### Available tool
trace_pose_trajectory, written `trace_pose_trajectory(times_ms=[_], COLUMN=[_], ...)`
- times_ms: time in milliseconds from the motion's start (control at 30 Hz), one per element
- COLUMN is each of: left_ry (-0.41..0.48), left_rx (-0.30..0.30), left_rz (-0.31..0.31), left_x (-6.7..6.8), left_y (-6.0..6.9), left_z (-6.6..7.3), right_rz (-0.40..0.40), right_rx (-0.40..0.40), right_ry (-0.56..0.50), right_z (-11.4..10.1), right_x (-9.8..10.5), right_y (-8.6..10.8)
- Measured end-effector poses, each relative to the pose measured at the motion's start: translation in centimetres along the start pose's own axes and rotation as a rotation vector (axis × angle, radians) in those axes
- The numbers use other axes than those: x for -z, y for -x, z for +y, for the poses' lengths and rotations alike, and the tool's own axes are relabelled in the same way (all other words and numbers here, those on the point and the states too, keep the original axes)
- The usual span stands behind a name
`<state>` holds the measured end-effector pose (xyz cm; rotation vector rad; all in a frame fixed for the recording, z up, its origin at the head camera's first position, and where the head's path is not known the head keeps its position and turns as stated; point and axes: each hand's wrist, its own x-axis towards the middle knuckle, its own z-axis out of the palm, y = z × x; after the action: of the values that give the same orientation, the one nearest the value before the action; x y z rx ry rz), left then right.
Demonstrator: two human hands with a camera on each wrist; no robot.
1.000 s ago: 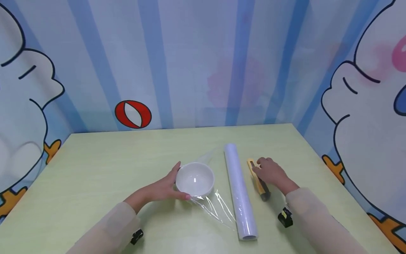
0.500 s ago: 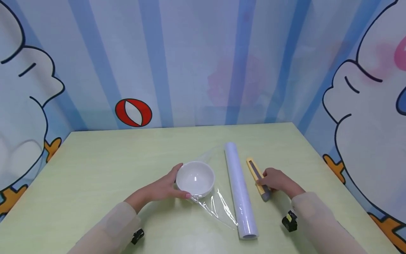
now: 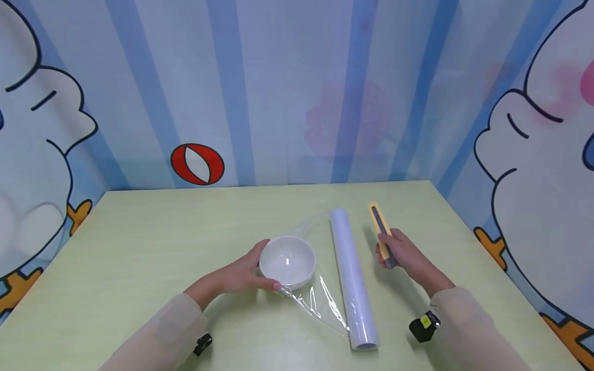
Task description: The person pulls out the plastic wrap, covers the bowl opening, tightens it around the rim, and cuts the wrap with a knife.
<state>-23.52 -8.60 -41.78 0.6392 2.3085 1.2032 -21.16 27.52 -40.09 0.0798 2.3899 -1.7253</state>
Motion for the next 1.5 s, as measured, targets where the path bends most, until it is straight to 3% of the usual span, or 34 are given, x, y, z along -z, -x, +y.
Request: trace_pose_trajectory(times_ms=[133, 267, 633, 1033, 1400, 1500], left_ry=[0.0, -0.003, -0.013, -0.01, 0.002, 0.005], left_rx=[0.003, 0.001, 0.0, -0.012, -0.021, -0.015], left_rz=[0.003, 0.009, 0.013, 0.009, 0.001, 0.001], left_x=[0.0, 0.0, 0.1, 0.2, 0.1, 0.0], left_y=[0.1, 0.1, 0.0, 0.0, -0.1, 0.0], left_z=[0.0, 0.1, 0.2, -0.2, -0.3, -0.2], right_rz=[-0.111, -0.148, 0.02, 0.1, 0.208, 0.201], right_rx=[0.036, 0.097, 0.117, 0.095, 0.02, -0.003], right_ry=[-0.133, -0.126, -0.064, 0.004, 0.065, 0.078], right_z=[-0.6, -0.4, 0.0, 0.3, 0.3, 0.4], right_x=[0.1, 0.1, -0.4, -0.6, -0.8, -0.8], right_y=[0.5, 0.7, 0.9, 1.0, 1.1, 1.2])
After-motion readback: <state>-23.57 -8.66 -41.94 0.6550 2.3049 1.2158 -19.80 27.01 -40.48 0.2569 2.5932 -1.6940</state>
